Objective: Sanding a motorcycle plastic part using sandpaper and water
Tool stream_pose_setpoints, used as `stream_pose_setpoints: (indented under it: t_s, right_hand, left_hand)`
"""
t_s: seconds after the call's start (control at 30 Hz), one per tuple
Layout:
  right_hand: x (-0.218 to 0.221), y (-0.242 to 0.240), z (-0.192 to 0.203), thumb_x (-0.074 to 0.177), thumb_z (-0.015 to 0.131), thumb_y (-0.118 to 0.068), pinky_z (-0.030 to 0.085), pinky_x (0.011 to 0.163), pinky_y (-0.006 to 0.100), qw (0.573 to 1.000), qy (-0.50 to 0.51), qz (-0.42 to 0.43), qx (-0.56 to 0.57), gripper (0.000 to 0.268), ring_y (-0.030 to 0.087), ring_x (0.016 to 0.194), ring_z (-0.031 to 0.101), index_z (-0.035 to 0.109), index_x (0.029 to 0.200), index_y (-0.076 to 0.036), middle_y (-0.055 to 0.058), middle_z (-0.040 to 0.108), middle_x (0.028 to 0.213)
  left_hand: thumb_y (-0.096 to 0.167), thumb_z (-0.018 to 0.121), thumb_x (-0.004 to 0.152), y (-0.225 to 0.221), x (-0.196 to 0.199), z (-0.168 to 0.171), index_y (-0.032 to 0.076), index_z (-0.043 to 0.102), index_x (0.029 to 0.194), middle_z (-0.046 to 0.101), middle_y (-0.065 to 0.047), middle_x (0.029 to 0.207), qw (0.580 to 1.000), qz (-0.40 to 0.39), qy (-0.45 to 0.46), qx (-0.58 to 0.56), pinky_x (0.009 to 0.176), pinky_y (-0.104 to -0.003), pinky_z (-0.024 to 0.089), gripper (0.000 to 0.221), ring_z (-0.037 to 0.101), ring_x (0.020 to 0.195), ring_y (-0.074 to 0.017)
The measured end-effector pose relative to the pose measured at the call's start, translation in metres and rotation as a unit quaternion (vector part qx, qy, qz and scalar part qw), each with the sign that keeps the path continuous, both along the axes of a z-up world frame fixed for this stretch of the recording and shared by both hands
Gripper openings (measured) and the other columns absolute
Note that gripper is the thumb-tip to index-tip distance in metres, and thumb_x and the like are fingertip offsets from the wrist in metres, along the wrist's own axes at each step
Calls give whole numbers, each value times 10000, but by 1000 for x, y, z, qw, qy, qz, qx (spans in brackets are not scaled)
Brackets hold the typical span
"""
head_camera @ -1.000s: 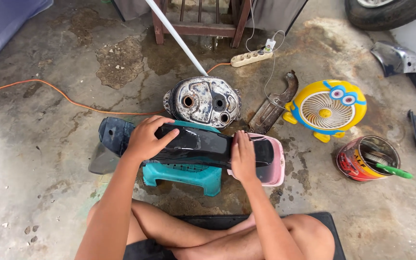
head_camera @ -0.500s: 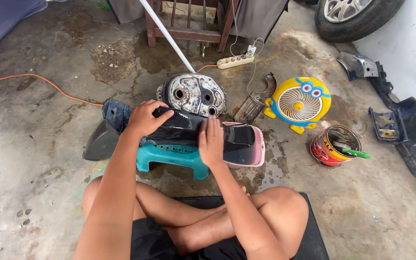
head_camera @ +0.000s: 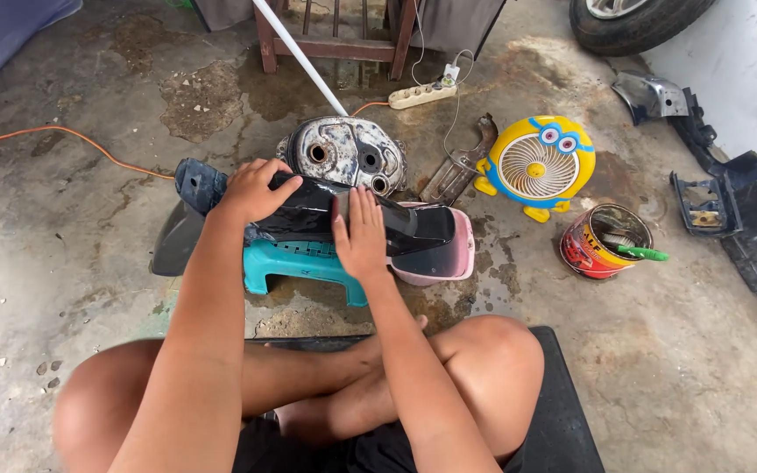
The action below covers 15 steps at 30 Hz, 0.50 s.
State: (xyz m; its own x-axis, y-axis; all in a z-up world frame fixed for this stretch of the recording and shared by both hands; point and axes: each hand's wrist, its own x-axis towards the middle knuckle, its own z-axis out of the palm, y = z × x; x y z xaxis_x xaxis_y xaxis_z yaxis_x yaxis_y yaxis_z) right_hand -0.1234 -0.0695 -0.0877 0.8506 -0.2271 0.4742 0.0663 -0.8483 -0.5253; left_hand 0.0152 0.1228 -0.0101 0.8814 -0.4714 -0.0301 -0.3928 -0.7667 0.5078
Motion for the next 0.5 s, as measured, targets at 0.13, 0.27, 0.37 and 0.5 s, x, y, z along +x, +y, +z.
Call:
stream_pose_setpoints:
  t_s: [0.13,0.27,0.37,0.5]
  right_hand:
    - [26,-61,-57,1052,420,-297,379,1130,480,989,-44,-106,93,445,342,1361,519,570,1389,-48,191,591,1396]
    - [48,-59,-89,1058,392,-305,312,1160,507,974,-30,-219,59,497,347,1426,426,465,1478,-49,190,478,1509]
    - [24,-16,-39,1016,461,-260,331,1133,536,984,-94,-149,9,511,412,1399,438,465,1462,-10,247,481,1482]
    - [-5,-25,21,1006,423,-303,238,1192,565,996,-16,26,79,567,434,1461,364,458,1484,2,272,427,1541]
  left_hand:
    - [672,454,1033,0,-11,15,246,580,1351,523,-141,1512,1000,-4,16,22,1221,-618,264,547,380,1488,-394]
    - [697,466,1024,0,-4,17,233,585,1361,525,-156,1503,999,-7,27,17,1223,-608,266,586,372,1493,-406]
    - [701,521,996,-2,-9,22,182,597,1360,544,-197,1481,1000,-8,27,-1,1223,-618,271,638,384,1478,-442]
    - [712,665,863,-9,-22,48,183,565,1390,523,-206,1510,998,9,65,18,1222,-626,275,753,364,1495,-450]
